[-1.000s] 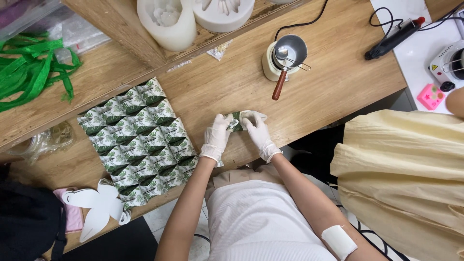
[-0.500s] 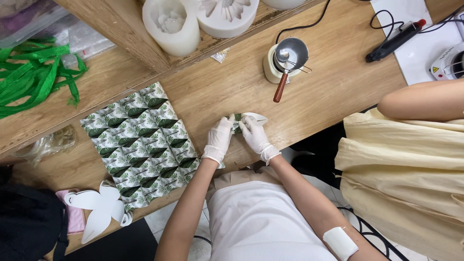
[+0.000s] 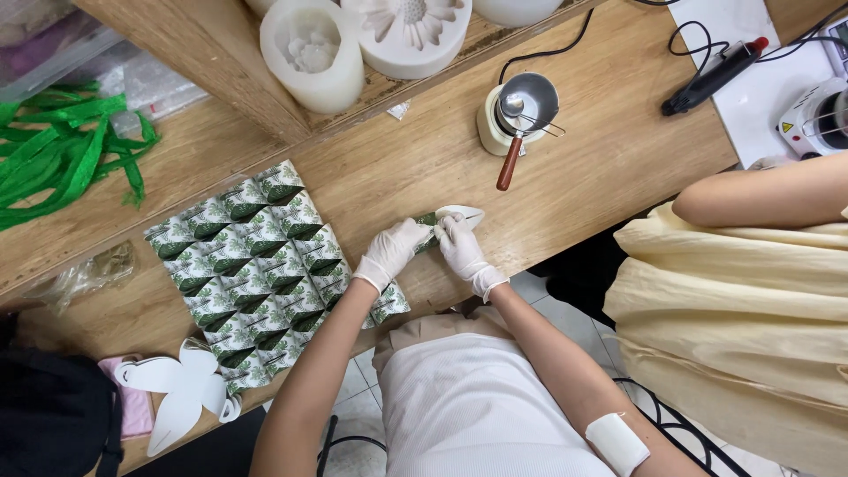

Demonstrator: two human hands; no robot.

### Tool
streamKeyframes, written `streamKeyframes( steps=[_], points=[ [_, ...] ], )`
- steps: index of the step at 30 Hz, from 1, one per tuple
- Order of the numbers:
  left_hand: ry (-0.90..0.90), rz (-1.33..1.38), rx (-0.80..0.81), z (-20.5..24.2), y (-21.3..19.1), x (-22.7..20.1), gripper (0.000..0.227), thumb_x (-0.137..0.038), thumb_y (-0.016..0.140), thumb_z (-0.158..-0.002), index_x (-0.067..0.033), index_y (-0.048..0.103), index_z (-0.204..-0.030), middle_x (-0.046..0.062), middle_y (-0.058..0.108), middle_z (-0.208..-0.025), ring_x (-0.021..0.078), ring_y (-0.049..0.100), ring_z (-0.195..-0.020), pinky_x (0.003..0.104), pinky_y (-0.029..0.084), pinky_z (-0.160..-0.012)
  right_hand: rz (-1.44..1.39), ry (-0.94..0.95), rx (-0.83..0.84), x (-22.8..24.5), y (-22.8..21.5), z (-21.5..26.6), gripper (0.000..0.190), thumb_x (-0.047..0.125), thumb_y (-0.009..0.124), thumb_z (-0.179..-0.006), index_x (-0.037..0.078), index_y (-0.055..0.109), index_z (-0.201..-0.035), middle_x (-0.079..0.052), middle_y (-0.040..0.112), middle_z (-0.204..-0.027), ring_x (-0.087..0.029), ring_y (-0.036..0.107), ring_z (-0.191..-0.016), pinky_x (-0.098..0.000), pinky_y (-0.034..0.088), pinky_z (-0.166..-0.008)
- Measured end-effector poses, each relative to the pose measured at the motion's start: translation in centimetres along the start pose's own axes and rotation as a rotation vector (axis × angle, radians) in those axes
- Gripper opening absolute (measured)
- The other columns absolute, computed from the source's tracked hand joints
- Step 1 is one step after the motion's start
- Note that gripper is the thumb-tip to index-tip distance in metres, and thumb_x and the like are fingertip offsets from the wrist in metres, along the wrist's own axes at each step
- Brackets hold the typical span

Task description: Fold paper boxes and package small scented decorative items into them.

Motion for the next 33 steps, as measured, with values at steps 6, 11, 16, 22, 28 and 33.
streamKeyframes(
  steps=[6,11,16,22,28,33],
  points=[
    [-0.021,-0.106,0.021,0.2,-0.1,-0.2,0.017,-0.009,0.059,-0.089,-0.0136,0.062,-0.105,0.016,0.063,-0.091,0.0351,0.071,-0.081,0.047,0.059,-0.067,0.047,-0.020,0.027,-0.9,-0.2,0.2,0.009,0.009,0.065,-0.097,0.000,0.062,-0.096,-0.019,0.060,-0.098,-0.035,0.058,-0.095,-0.0408,0.048,-0.087],
    [0.031,-0.281,0.052,-1.0,-5.1,-2.6,0.021,-0.011,0.056,-0.094,-0.0218,0.067,-0.109,0.008,0.060,-0.094,0.0255,0.068,-0.088,0.041,0.057,-0.071,0.141,0.480,-0.017,0.8,-2.7,-0.3,0.027,0.026,0.064,-0.107,0.001,0.057,-0.103,-0.015,0.057,-0.083,-0.033,0.058,-0.079,-0.0402,0.051,-0.078],
    [0.066,-0.292,-0.050,-2.1,-6.2,-2.8,0.026,-0.009,0.059,-0.088,-0.0194,0.069,-0.108,0.006,0.062,-0.118,0.0252,0.064,-0.100,0.038,0.056,-0.080,0.301,0.179,0.096,7.8,-5.4,-2.7,0.039,0.011,0.066,-0.093,0.016,0.058,-0.131,-0.012,0.066,-0.105,-0.029,0.066,-0.096,-0.0392,0.055,-0.084],
    [-0.497,-0.030,-0.382,-0.2,-5.7,-0.4,0.022,-0.014,0.063,-0.093,-0.0124,0.068,-0.114,0.009,0.066,-0.124,0.0282,0.066,-0.109,0.041,0.054,-0.090,0.662,-0.287,0.308,8.2,-4.0,-5.2,0.071,0.001,0.070,-0.079,0.029,0.060,-0.143,-0.016,0.058,-0.142,-0.036,0.064,-0.111,-0.0425,0.054,-0.092],
    [-1.074,0.176,-0.329,6.4,6.8,7.9,0.052,-0.049,0.062,-0.100,-0.0033,0.062,-0.126,0.023,0.066,-0.121,0.0385,0.063,-0.112,0.045,0.051,-0.095,0.422,-0.214,0.259,6.0,-2.8,-5.0,0.042,0.011,0.080,-0.079,0.018,0.071,-0.119,-0.021,0.061,-0.135,-0.039,0.064,-0.114,-0.0434,0.054,-0.094],
    [-1.249,0.974,-0.243,5.0,6.9,6.6,0.070,-0.061,0.040,-0.101,-0.0066,0.060,-0.140,0.028,0.070,-0.127,0.0395,0.067,-0.109,0.043,0.053,-0.089,0.190,0.076,0.063,4.2,-3.6,-4.0,0.035,0.010,0.078,-0.082,0.010,0.069,-0.116,-0.018,0.069,-0.124,-0.034,0.070,-0.103,-0.0380,0.057,-0.088]
  ],
)
Point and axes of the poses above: each hand's wrist, its own z-axis away from the middle knuckle, its own y-axis out of the palm, x = y × z, the point moved 2 cm from there along -z, towards the middle knuckle
